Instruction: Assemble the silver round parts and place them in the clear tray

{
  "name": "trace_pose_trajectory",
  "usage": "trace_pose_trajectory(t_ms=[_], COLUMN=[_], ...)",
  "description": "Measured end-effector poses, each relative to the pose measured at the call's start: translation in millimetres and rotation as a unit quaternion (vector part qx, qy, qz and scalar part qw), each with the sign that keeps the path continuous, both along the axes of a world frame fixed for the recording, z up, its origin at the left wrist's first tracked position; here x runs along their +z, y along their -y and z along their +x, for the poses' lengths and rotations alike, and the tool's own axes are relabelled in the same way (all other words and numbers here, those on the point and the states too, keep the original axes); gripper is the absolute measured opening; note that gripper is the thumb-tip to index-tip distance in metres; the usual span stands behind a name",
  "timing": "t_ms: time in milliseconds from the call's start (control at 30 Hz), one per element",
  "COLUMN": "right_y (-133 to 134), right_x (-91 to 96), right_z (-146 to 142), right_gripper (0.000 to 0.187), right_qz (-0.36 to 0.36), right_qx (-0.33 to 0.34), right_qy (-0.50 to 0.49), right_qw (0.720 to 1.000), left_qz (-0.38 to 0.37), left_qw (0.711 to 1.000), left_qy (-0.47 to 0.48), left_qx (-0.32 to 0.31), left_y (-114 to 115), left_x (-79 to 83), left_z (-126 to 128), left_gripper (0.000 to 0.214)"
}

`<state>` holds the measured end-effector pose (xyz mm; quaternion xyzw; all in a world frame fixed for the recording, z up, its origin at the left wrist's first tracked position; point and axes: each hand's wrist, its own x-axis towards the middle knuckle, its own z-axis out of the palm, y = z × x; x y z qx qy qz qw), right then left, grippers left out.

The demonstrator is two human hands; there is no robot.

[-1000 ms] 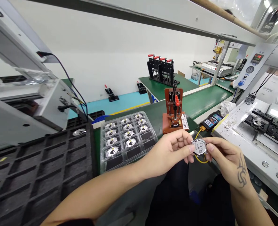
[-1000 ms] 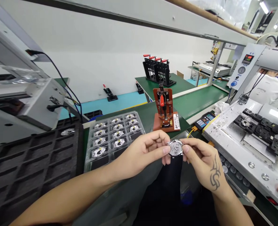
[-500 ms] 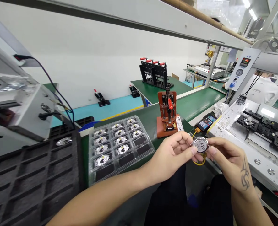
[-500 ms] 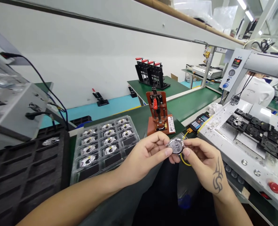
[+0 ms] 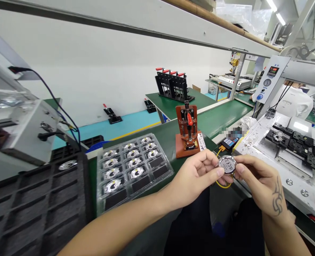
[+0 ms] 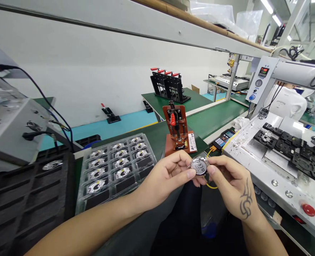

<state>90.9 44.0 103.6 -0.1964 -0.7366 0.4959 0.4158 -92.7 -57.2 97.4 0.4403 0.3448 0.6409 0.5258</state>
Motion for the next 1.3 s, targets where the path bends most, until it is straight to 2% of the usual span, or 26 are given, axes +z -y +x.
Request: trace_pose_trajectory(t_ms=[600, 933, 1300], right_y=[1.9, 1.6, -0.1], right_x=[-2.9, -10.2, -8.7], right_z=[-0.7, -0.7, 0.3], right_gripper=[0.016, 0.021, 0.020], right_qz=[0.014, -0.034, -0.047], right_qx=[-0.010, -0.012, -0.005], right_qy=[0.010, -0.008, -0.017], right_qw=[1.000, 0.999, 0.999], left_qz=[-0.011, -0.020, -0.047], left_qw=[0.999, 1.000, 0.999], left_qy=[-0.025, -0.002, 0.008], left_qx=[0.029, 0.007, -0.003], left_y=[0.6, -2.2, -2.9], left_x=[-2.3, -6.3, -4.6], left_z=[-2.3, -3.3, -1.6], left_gripper=[0.027, 0.029, 0.032])
